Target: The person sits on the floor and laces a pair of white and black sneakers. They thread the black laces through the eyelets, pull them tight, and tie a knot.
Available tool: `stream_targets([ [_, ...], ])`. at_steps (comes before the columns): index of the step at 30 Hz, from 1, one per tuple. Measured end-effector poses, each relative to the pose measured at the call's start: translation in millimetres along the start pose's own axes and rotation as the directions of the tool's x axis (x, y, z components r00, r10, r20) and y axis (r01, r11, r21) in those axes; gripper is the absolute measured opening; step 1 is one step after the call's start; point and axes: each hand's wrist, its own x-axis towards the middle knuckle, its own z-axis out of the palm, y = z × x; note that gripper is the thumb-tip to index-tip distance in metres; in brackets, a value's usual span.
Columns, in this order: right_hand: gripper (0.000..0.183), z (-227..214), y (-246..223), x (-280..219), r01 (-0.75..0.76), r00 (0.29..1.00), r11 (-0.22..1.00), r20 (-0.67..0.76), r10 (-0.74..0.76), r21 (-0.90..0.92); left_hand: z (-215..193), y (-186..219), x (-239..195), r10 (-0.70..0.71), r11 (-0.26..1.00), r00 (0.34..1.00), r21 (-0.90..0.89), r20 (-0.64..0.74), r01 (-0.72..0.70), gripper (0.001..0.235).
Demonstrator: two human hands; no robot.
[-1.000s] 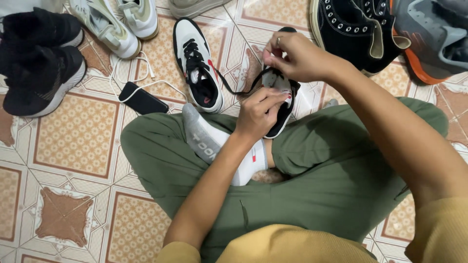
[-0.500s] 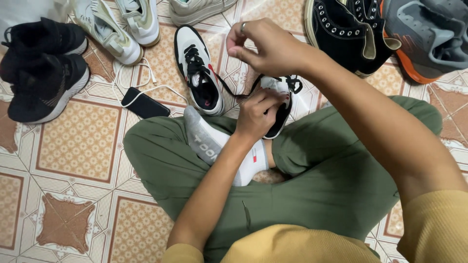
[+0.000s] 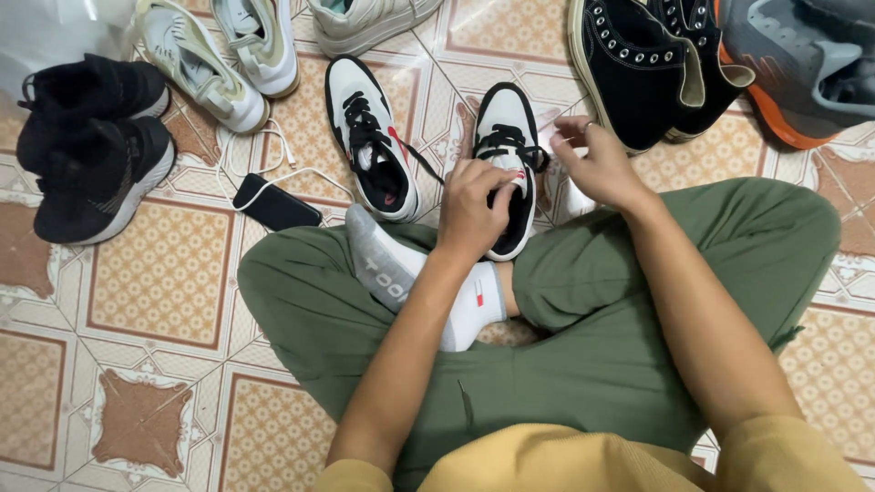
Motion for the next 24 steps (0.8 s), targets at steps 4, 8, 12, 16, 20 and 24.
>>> stream_targets([
  [4,0.048,2,-28,-6,-0.048,0.998,0.997,-0.024,0.05,0.066,-11,-3,15,-0.045,0.999,0.999,-0.001,0.03,0.045,0.02],
  [8,0.064,7,-52,-8,-0.13,0.986,0.988,0.119,0.12,0.083,-14,-30,31,-0.4,0.914,0.907,0.138,0.131,0.382,0.036],
  [12,0.054,11,-46,-3,-0.123,0.981,0.992,0.155,0.116,0.033,-4,-53,37,-0.564,0.826,0.723,0.274,0.399,0.493,0.054],
  [16,0.046,16,-33,3,-0.157,0.982,0.985,0.119,0.148,0.072,-16,-40,48,-0.542,0.84,0.715,0.245,0.442,0.485,0.048],
  [20,0.035,17,-23,8,-0.131,0.99,0.972,0.078,0.118,0.195,-16,-40,52,-0.48,0.873,0.719,0.193,0.503,0.447,0.04],
  [24,0.027,20,-24,11,-0.117,0.993,0.93,0.011,0.121,0.349,-17,-47,60,-0.439,0.885,0.696,0.138,0.568,0.445,0.038],
])
